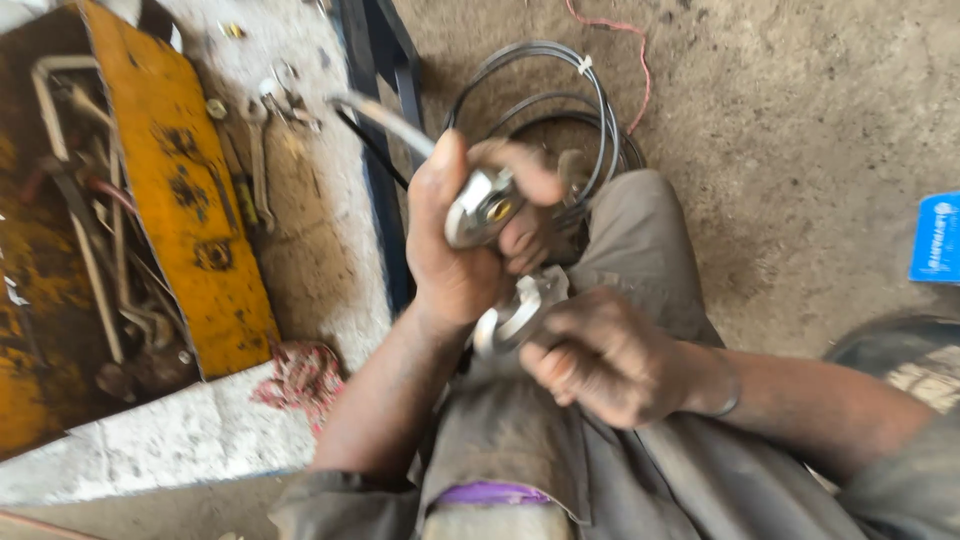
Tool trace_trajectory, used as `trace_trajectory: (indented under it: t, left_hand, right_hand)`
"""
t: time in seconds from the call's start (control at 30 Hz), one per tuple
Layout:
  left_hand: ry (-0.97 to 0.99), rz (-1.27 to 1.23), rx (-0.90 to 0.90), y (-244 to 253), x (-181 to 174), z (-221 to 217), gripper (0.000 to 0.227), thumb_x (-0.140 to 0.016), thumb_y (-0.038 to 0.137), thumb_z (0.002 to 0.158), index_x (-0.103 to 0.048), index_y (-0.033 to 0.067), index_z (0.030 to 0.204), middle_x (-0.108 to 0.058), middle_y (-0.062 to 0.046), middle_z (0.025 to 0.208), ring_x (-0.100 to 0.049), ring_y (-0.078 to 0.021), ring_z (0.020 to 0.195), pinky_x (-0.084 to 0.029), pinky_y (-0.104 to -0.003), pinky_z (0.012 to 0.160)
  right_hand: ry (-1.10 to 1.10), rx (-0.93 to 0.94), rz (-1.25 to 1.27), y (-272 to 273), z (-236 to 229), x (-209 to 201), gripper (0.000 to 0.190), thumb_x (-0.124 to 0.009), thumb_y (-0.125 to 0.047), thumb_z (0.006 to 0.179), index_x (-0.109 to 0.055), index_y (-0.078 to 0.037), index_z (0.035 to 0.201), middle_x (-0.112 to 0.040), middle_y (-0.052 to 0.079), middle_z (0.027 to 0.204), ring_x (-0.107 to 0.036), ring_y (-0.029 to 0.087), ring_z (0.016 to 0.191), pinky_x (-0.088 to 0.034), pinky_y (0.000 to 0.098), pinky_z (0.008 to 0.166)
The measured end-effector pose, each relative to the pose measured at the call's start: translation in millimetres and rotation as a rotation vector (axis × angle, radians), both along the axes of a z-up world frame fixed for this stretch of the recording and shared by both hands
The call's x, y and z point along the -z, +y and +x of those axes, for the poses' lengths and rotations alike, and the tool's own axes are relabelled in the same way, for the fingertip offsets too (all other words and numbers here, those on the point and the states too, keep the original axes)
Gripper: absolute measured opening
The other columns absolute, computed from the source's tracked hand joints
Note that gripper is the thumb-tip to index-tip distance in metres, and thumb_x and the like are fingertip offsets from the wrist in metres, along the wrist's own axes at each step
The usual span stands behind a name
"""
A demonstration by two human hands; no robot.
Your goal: The person assembles a hydraulic hose by attaching a brass fitting and tightening it with a wrench. They then attach a metal nut and tighten it with a second wrench. The person works at a cluttered workbench with various tools visible.
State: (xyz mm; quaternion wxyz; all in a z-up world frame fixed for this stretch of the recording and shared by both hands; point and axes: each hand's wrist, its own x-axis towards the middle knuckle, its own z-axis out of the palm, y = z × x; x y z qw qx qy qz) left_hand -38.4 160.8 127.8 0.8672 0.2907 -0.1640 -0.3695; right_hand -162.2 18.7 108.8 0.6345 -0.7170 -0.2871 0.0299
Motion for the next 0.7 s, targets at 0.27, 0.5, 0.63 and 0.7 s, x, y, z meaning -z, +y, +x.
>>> trace_trajectory:
  t: [0.27,0.5,0.63,0.7]
  left_hand:
    - [0.168,0.004,0.080,-2.0,24.1,-8.4,0.070,-0.037,0.058,0.109,-0.069,-0.0040,0.106,-0.050,-0.005,0.067,-0.045,-0.0131,0.056,-0.036,-0.027,0.051]
    - [0.060,0.026,-0.038,0.8,27.2,-9.0,0.068,-0.038,0.056,0.113,-0.069,-0.0045,0.105,-0.046,-0.001,0.061,-0.039,-0.0110,0.055,-0.031,-0.027,0.052]
    - [-0.050,0.149,-0.082,1.5,21.4,-6.6,0.069,-0.039,0.056,0.110,-0.070,-0.0045,0.107,-0.046,0.000,0.064,-0.038,-0.0108,0.054,-0.031,-0.027,0.051]
    - [-0.058,0.156,-0.085,-1.3,20.8,-5.9,0.067,-0.039,0.055,0.110,-0.070,-0.0048,0.107,-0.046,0.000,0.063,-0.037,-0.0104,0.052,-0.031,-0.026,0.049]
  right_hand:
    - [0.160,0.178,-0.024,-12.4,8.5,-6.6,0.025,-0.055,-0.021,0.106,-0.065,-0.001,0.097,-0.064,0.003,0.070,-0.064,0.012,0.056,-0.052,0.0289,0.054]
    - [0.204,0.268,-0.078,-25.3,-1.0,23.4,0.031,-0.057,-0.027,0.103,-0.063,-0.002,0.085,-0.063,0.002,0.067,-0.062,0.010,0.056,-0.049,0.0267,0.051]
    - [0.181,0.324,-0.118,-27.2,1.1,24.4,0.033,-0.059,-0.030,0.102,-0.063,-0.003,0.084,-0.063,0.002,0.063,-0.062,0.010,0.056,-0.049,0.0255,0.052]
    - [0.153,0.364,-0.111,-26.4,3.4,23.9,0.033,-0.059,-0.030,0.103,-0.063,-0.003,0.085,-0.063,0.002,0.064,-0.063,0.010,0.057,-0.050,0.0253,0.054]
